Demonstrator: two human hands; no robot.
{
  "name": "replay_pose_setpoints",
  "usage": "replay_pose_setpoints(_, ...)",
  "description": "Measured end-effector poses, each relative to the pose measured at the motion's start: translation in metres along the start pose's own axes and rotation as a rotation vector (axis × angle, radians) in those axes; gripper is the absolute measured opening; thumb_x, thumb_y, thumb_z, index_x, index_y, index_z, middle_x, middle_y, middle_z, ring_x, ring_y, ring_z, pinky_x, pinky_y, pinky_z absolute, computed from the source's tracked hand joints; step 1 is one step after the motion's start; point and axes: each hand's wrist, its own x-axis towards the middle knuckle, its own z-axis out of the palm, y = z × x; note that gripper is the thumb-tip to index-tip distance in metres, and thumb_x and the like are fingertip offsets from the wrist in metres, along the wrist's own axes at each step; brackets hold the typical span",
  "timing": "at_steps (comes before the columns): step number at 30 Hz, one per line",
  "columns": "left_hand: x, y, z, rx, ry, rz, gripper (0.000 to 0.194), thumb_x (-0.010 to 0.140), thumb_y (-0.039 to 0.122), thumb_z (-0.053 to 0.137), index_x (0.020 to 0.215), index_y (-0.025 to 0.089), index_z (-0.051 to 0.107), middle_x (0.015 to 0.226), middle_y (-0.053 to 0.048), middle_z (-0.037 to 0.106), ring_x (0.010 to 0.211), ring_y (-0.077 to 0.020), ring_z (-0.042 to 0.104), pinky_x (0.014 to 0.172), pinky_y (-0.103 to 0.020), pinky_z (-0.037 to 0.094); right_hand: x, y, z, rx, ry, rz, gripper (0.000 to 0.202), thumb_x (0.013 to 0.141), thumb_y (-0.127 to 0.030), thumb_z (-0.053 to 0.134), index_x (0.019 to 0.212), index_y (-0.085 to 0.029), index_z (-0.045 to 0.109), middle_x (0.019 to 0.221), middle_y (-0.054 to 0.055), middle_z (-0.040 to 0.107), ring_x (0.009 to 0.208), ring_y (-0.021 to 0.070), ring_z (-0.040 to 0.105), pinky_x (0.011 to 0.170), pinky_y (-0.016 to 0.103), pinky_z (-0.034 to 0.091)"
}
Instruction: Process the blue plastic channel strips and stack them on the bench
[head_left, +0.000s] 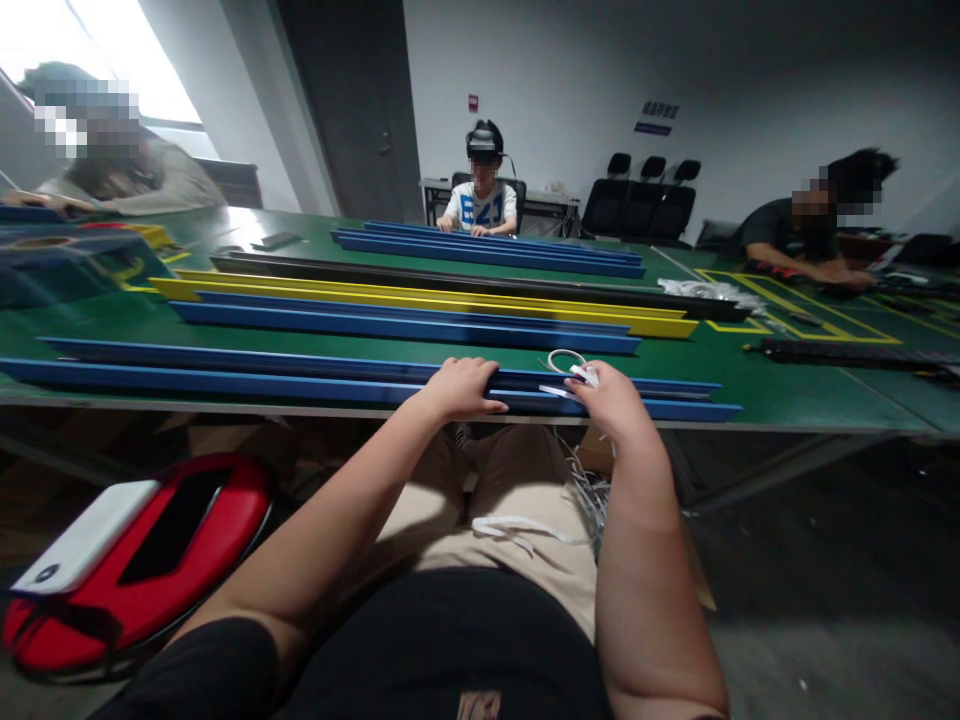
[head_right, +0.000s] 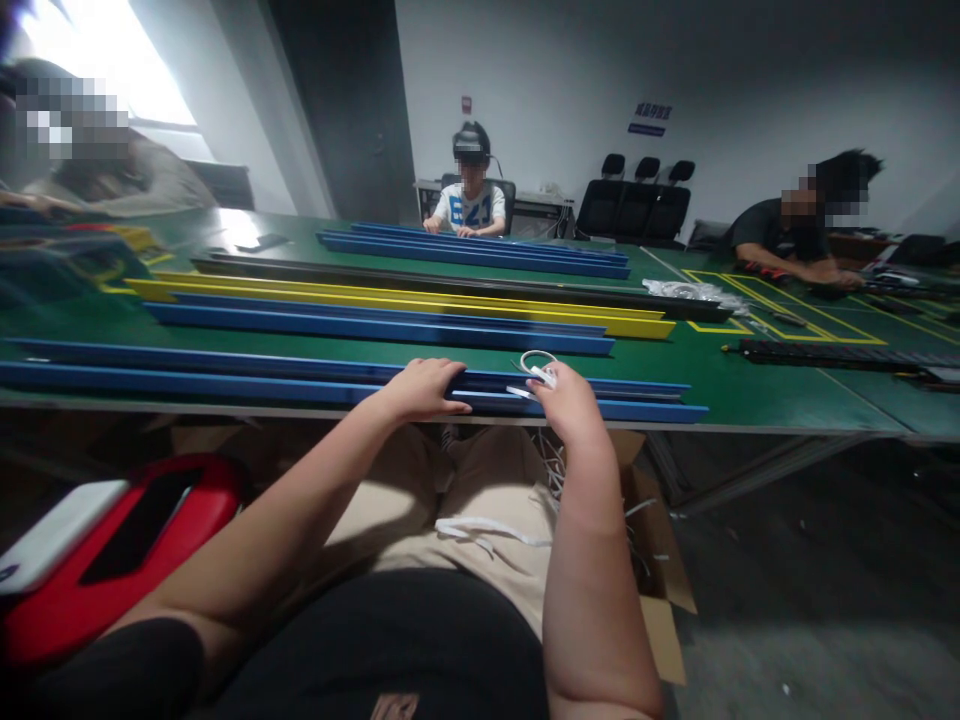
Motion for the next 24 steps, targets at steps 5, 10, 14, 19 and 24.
replay_pose_setpoints(5,0.03,0.05,0.006,-0.01,0.02,0.039,0.07,0.08,0.073,0.063,0.128,0.022,0.056,0.126,-0.015,0.066,0.119,-0.0333,0.06,0.098,-0.042,0.042,0.0,0.009,0.003,-0.231,-0.276,-0.054,0.018,0.076,-0.037,0.076,0.088,-0.023,0.074,0.085,0.004,0.074,0.074,0.0192,0.062,0.066,0.028,0.038)
replay_pose_setpoints(10,0.045,0.066,0.009,-0.026,0.006,0.033,0.071,0.078,0.081,0.057,0.116,0.021,0.061,0.117,-0.014,0.069,0.108,-0.0328,0.065,0.088,-0.04,0.046,0.002,0.007,-0.005,-0.308,-0.169,-0.059,0.018,0.088,-0.034,0.061,0.086,-0.024,0.076,0.08,0.005,0.072,0.073,0.0192,0.059,0.066,0.028,0.035)
replay_pose_setpoints(14,0.043,0.062,0.011,-0.01,0.054,0.029,0.074,0.075,0.084,0.057,0.114,0.021,0.062,0.113,-0.013,0.07,0.106,-0.032,0.067,0.086,-0.038,0.047,0.004,-0.001,-0.011,-0.221,-0.02,-0.104,0.032,0.092,-0.043,0.053,0.08,-0.019,0.072,0.085,0.008,0.069,0.076,0.0188,0.057,0.067,0.028,0.036)
replay_pose_setpoints(19,0.033,0.051,0.009,0.005,0.06,0.018,0.075,0.074,0.083,0.059,0.118,0.022,0.063,0.113,-0.011,0.071,0.105,-0.0307,0.067,0.086,-0.036,0.048,-0.001,-0.017,-0.005,0.144,0.086,-0.065,0.034,0.087,-0.044,0.055,0.095,-0.017,0.074,0.082,0.005,0.069,0.073,0.0181,0.058,0.068,0.029,0.04)
replay_pose_setpoints(24,0.014,0.019,0.004,-0.009,0.051,-0.019,0.081,0.073,0.083,0.061,0.129,0.025,0.061,0.122,-0.01,0.07,0.111,-0.0298,0.066,0.092,-0.035,0.048,-0.007,-0.025,-0.004,0.58,-0.014,-0.022,0.023,0.079,-0.042,0.065,0.072,-0.019,0.065,0.085,0.005,0.073,0.079,0.0188,0.064,0.072,0.028,0.047)
